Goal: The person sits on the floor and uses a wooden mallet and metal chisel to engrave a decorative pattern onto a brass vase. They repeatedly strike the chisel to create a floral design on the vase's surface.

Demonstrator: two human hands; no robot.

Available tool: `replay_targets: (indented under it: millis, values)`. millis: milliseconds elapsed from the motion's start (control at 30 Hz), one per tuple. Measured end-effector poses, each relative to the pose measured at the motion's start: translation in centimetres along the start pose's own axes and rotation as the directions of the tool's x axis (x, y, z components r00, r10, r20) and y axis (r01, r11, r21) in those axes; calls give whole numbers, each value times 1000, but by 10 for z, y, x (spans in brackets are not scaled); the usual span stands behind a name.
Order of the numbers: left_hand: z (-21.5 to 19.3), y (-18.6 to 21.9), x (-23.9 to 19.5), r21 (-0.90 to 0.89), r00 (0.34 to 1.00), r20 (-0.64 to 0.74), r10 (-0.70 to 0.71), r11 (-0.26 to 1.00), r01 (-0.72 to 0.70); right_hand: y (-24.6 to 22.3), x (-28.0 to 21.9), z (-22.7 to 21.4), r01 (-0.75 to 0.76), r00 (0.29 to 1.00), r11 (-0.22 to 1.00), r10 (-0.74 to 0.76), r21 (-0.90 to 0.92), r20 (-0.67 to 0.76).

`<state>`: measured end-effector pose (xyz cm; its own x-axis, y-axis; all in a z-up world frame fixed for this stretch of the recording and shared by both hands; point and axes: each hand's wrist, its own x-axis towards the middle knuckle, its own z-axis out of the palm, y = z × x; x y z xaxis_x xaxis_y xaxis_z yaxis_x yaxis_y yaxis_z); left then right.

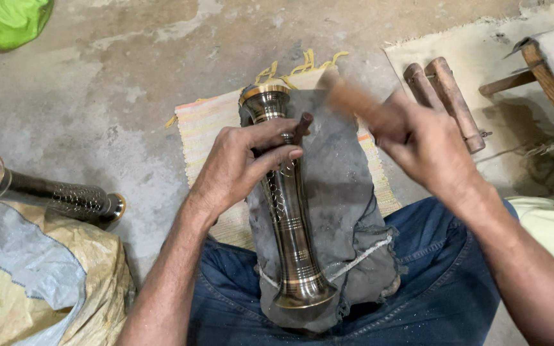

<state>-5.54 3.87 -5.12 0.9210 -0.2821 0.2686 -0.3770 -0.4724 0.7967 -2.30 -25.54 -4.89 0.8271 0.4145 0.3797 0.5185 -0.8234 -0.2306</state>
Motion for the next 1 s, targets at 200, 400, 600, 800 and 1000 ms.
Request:
replay_targets:
  millis: [200,400,600,800,1000]
  values:
    - [1,-1,-1,34,996,28,89,995,-90,0,-7,8,-50,999,994,50,97,-4]
    - [4,-3,-9,-16,1000,-8,22,1000,-22,0,9,4,53,999,997,-54,57,8]
    - [15,-16,-26,-220,967,-250,-44,975,-12,-3,23,3,-75,997,963,69,258,33]
    - [34,-99,-66,-481,632,-696,-340,875,-60,-22,33,24,-210,973,901,154,378,174]
    - [81,-197,-97,-635,414,-655,-632,757,153,-41,38,39,-301,940,875,206,380,272]
